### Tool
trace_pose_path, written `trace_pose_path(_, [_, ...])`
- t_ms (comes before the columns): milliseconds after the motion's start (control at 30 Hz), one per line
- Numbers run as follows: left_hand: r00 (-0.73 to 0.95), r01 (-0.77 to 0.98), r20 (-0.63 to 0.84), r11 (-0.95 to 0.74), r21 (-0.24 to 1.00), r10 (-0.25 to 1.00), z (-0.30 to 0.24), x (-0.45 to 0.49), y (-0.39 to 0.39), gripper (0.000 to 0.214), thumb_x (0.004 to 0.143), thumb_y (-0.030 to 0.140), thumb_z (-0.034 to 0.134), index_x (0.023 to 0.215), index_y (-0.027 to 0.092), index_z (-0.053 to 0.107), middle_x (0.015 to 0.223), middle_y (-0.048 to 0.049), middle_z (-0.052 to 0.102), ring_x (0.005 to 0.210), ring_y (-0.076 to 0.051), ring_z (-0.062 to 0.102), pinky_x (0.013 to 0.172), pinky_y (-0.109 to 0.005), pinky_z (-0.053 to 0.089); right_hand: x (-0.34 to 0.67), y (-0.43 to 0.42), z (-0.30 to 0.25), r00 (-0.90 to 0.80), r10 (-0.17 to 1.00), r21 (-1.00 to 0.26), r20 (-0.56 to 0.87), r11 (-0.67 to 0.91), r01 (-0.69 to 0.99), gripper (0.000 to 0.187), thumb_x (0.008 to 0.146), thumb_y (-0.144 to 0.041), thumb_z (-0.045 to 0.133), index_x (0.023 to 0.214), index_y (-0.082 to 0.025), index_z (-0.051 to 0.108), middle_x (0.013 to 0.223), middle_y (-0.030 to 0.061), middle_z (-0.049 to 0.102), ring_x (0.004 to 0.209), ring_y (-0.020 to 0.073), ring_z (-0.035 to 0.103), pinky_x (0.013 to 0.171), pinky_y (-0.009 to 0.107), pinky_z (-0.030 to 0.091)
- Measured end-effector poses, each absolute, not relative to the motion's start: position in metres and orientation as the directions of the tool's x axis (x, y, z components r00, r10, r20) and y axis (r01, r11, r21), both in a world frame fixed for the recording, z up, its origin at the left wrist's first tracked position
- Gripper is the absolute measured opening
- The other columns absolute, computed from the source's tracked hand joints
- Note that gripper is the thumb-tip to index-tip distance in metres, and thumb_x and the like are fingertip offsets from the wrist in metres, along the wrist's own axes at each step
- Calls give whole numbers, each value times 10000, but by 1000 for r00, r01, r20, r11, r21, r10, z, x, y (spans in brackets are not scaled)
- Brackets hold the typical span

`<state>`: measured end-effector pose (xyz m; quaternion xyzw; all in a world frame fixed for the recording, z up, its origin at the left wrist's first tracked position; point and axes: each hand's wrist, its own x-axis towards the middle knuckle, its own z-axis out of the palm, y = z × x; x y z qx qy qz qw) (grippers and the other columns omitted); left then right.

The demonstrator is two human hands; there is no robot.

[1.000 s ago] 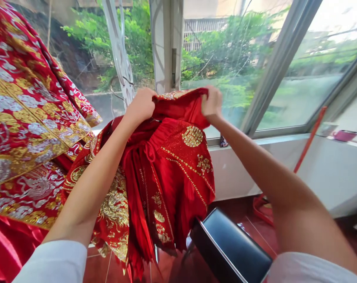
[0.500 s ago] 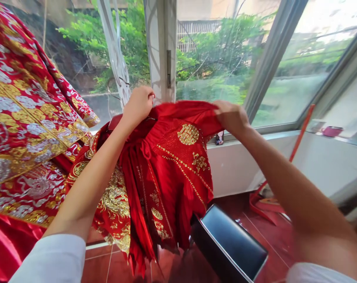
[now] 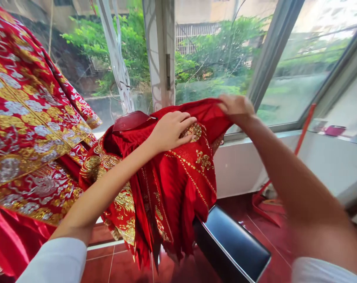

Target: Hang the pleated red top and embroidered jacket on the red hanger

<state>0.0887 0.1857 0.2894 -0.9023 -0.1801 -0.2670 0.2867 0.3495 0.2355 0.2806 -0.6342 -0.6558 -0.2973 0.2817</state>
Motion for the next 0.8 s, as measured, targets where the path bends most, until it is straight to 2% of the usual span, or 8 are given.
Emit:
trace_pose_path(100, [754, 570, 611, -702, -427, 240, 270, 93, 193, 462, 935, 412, 431, 1288, 135, 538, 1249, -146, 580, 1091, -281, 522, 951, -401, 380, 350, 230, 288, 62, 714, -34, 697, -54, 998, 247, 917, -181, 359, 997, -148, 590, 994, 161, 671, 808, 187, 549, 708, 313, 347])
trace_pose_path(167, [735, 610, 616, -674, -416, 285, 264, 91, 199, 461, 928, 421, 445, 1267, 130, 556, 1205, -144, 598, 1066, -285, 524, 952, -393, 374, 356, 224, 297, 20, 780, 19, 625, -41, 999, 183, 893, -211, 445, 959, -168, 610, 947, 136, 686, 773, 182, 548, 692, 313, 336])
trace_pose_path(333, [712, 674, 590, -605, -424, 380, 255, 81, 212, 419, 924, 393, 455, 1170, 89, 606, 1130, -172, 622, 1040, -308, 524, 947, -407, 373, 377, 206, 320, -67, 643, 144, 763, -68, 987, 278, 935, -229, 426, 1112, -138, 620, 1144, 171, 659, 979, 221, 571, 762, 319, 322])
trace_pose_path(500, [714, 684, 576, -573, -451, 398, 246, 75, 220, 405, 915, 347, 475, 1178, 64, 598, 1104, -181, 627, 1045, -313, 515, 960, -407, 369, 372, 190, 318, -36, 704, 118, 709, -69, 991, 297, 936, -235, 426, 1115, -129, 637, 1131, 169, 671, 976, 234, 590, 771, 313, 344])
trace_pose_path(633, [720, 679, 570, -572, -461, 396, 243, 70, 226, 407, 940, 316, 423, 1213, 60, 583, 1122, -188, 631, 1075, -308, 520, 978, -410, 370, 360, 154, 314, -7, 652, 66, 758, -65, 996, 350, 921, -274, 415, 1116, -133, 670, 1068, 165, 696, 990, 257, 630, 805, 334, 406])
trace_pose_path(700, [711, 691, 565, -568, -447, 420, 242, 70, 231, 389, 949, 277, 402, 1212, 63, 593, 1129, -187, 642, 1101, -304, 529, 986, -417, 378, 350, 118, 301, -41, 539, 55, 842, -9, 998, 405, 909, -319, 396, 1178, -198, 672, 1010, 127, 722, 929, 249, 676, 774, 340, 460])
trace_pose_path(767, [686, 713, 564, -578, -396, 459, 240, 71, 234, 347, 948, 209, 399, 1187, 92, 622, 1139, -169, 653, 1127, -288, 543, 993, -416, 397, 333, 76, 275, -76, 421, 72, 904, 24, 997, 467, 893, -342, 390, 1322, -386, 570, 860, 48, 748, 729, 228, 706, 639, 347, 493])
trace_pose_path(800, [671, 725, 567, -586, -363, 478, 238, 73, 232, 327, 946, 184, 407, 1170, 118, 636, 1147, -152, 656, 1131, -275, 552, 991, -410, 413, 322, 57, 258, -113, 428, 88, 897, 77, 993, 530, 883, -342, 404, 1386, -507, 439, 744, 4, 739, 589, 218, 684, 518, 335, 473])
